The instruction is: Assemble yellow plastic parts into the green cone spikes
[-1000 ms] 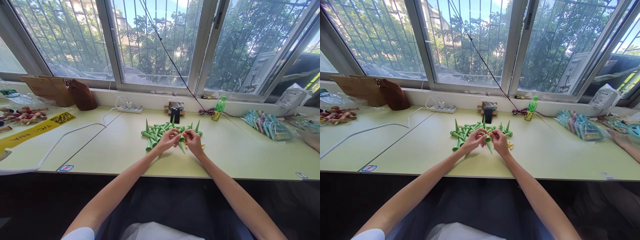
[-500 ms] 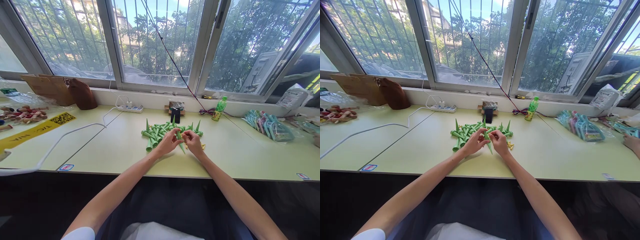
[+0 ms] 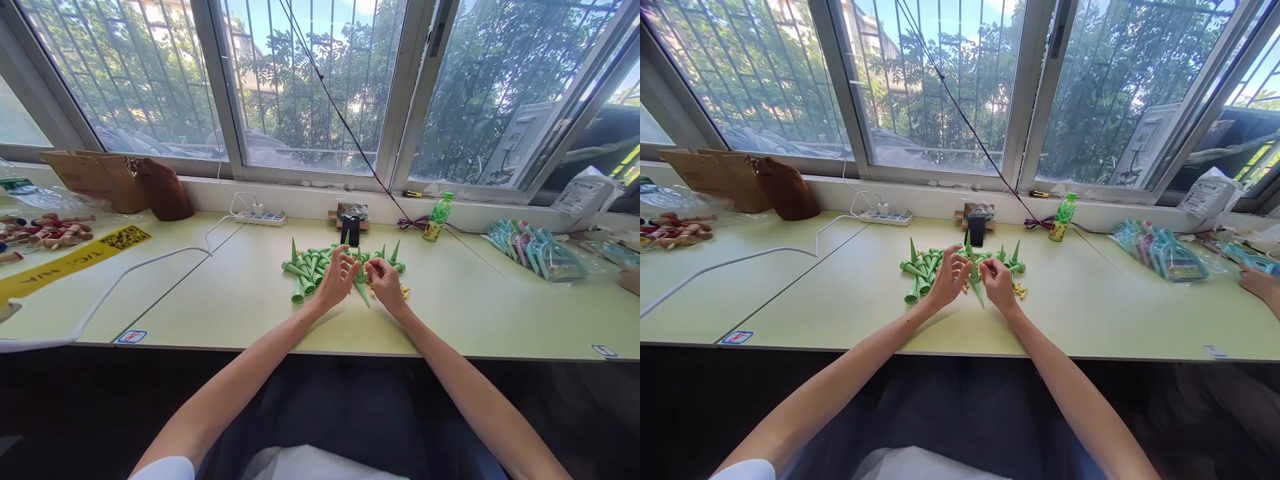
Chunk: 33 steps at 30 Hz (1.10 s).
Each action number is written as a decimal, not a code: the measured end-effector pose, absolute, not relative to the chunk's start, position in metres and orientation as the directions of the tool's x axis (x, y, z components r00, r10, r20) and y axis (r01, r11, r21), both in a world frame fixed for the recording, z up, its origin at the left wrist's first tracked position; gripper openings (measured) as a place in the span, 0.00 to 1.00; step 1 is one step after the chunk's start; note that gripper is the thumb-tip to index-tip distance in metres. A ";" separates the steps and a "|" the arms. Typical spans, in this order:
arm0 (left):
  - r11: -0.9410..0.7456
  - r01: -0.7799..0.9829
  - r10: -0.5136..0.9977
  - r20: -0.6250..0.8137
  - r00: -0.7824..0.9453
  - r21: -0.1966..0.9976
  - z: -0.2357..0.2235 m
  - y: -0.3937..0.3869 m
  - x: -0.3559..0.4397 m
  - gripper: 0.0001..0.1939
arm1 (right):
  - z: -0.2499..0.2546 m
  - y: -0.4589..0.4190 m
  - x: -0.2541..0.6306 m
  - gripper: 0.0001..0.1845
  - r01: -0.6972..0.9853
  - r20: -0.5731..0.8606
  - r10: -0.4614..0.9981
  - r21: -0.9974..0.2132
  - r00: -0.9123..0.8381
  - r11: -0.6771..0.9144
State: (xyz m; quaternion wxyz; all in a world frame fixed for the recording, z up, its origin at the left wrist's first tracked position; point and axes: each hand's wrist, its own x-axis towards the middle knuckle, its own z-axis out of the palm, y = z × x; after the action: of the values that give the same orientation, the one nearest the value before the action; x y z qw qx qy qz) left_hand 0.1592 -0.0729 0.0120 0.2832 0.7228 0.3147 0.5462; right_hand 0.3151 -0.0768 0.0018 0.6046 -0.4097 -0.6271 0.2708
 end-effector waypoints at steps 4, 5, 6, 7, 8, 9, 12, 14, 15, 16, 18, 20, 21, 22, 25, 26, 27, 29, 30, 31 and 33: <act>-0.456 0.089 0.879 0.432 0.204 0.885 0.017 -0.071 0.161 0.20 | 0.001 -0.077 0.316 0.16 0.226 0.565 0.818 -0.815 0.107 0.533; -0.393 0.065 0.897 0.367 0.247 0.917 0.018 -0.071 0.161 0.21 | 0.001 -0.077 0.316 0.16 0.246 0.579 0.807 -0.804 0.115 0.541; -0.327 0.034 0.906 0.303 0.297 0.944 0.018 -0.071 0.161 0.23 | 0.001 -0.078 0.317 0.16 0.268 0.594 0.796 -0.791 0.119 0.550; -0.259 0.004 0.906 0.241 0.347 0.966 0.018 -0.071 0.161 0.24 | 0.001 -0.078 0.317 0.16 0.288 0.609 0.785 -0.777 0.117 0.560; -0.193 -0.024 0.901 0.186 0.391 0.981 0.019 -0.071 0.161 0.25 | 0.001 -0.079 0.317 0.16 0.307 0.622 0.776 -0.763 0.109 0.569; -0.134 -0.046 0.894 0.141 0.425 0.990 0.019 -0.072 0.161 0.27 | 0.001 -0.079 0.317 0.16 0.321 0.632 0.769 -0.752 0.097 0.576; -0.025 -0.090 0.880 0.065 0.470 0.996 0.019 -0.072 0.160 0.28 | 0.001 -0.080 0.316 0.15 0.320 0.644 0.762 -0.737 0.067 0.595; -0.005 -0.112 0.880 0.057 0.471 0.994 0.019 -0.071 0.158 0.28 | 0.001 -0.080 0.315 0.14 0.307 0.648 0.759 -0.736 0.061 0.604; -0.003 -0.121 0.881 0.060 0.470 0.993 0.018 -0.071 0.158 0.28 | 0.001 -0.079 0.315 0.13 0.301 0.650 0.758 -0.735 0.059 0.607; -0.003 -0.129 0.882 0.063 0.466 0.992 0.018 -0.070 0.157 0.28 | 0.001 -0.079 0.315 0.13 0.296 0.651 0.757 -0.736 0.058 0.609; -0.010 -0.138 0.888 0.073 0.455 0.990 0.016 -0.069 0.156 0.28 | 0.001 -0.079 0.315 0.13 0.287 0.649 0.759 -0.738 0.054 0.611; -0.029 -0.136 0.894 0.087 0.440 0.990 0.015 -0.069 0.156 0.29 | 0.001 -0.079 0.315 0.13 0.279 0.645 0.763 -0.742 0.050 0.609; -0.044 -0.132 0.896 0.097 0.433 0.990 0.015 -0.069 0.156 0.29 | 0.001 -0.079 0.315 0.13 0.276 0.642 0.765 -0.745 0.049 0.607; -0.060 -0.126 0.897 0.109 0.428 0.990 0.015 -0.069 0.156 0.29 | 0.001 -0.079 0.315 0.13 0.274 0.639 0.767 -0.747 0.048 0.605; -0.114 -0.103 0.899 0.147 0.413 0.988 0.016 -0.071 0.155 0.28 | 0.001 -0.079 0.316 0.12 0.271 0.635 0.771 -0.751 0.047 0.602; -0.133 -0.094 0.899 0.160 0.407 0.987 0.017 -0.072 0.155 0.28 | 0.001 -0.079 0.316 0.12 0.270 0.633 0.773 -0.753 0.048 0.600; -0.154 -0.086 0.899 0.176 0.401 0.984 0.018 -0.073 0.155 0.27 | 0.000 -0.079 0.317 0.12 0.268 0.629 0.776 -0.757 0.048 0.596; -0.199 -0.076 0.895 0.213 0.393 0.977 0.018 -0.073 0.154 0.26 | 0.000 -0.078 0.317 0.12 0.256 0.616 0.786 -0.768 0.047 0.586; -0.224 -0.073 0.889 0.234 0.393 0.972 0.017 -0.073 0.154 0.26 | 0.000 -0.078 0.317 0.12 0.250 0.610 0.791 -0.774 0.047 0.582; -0.249 -0.071 0.883 0.257 0.394 0.966 0.016 -0.073 0.153 0.26 | 0.001 -0.078 0.317 0.12 0.246 0.606 0.794 -0.777 0.047 0.579; -0.298 -0.065 0.868 0.299 0.395 0.952 0.013 -0.071 0.153 0.25 | 0.001 -0.078 0.317 0.13 0.243 0.602 0.797 -0.781 0.050 0.575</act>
State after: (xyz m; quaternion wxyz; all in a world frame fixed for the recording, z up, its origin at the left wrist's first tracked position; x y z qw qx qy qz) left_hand 0.1528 -0.0706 0.0131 0.5088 0.6624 0.3032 0.4587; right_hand 0.3172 -0.0785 0.0008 0.6040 -0.3999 -0.6501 0.2293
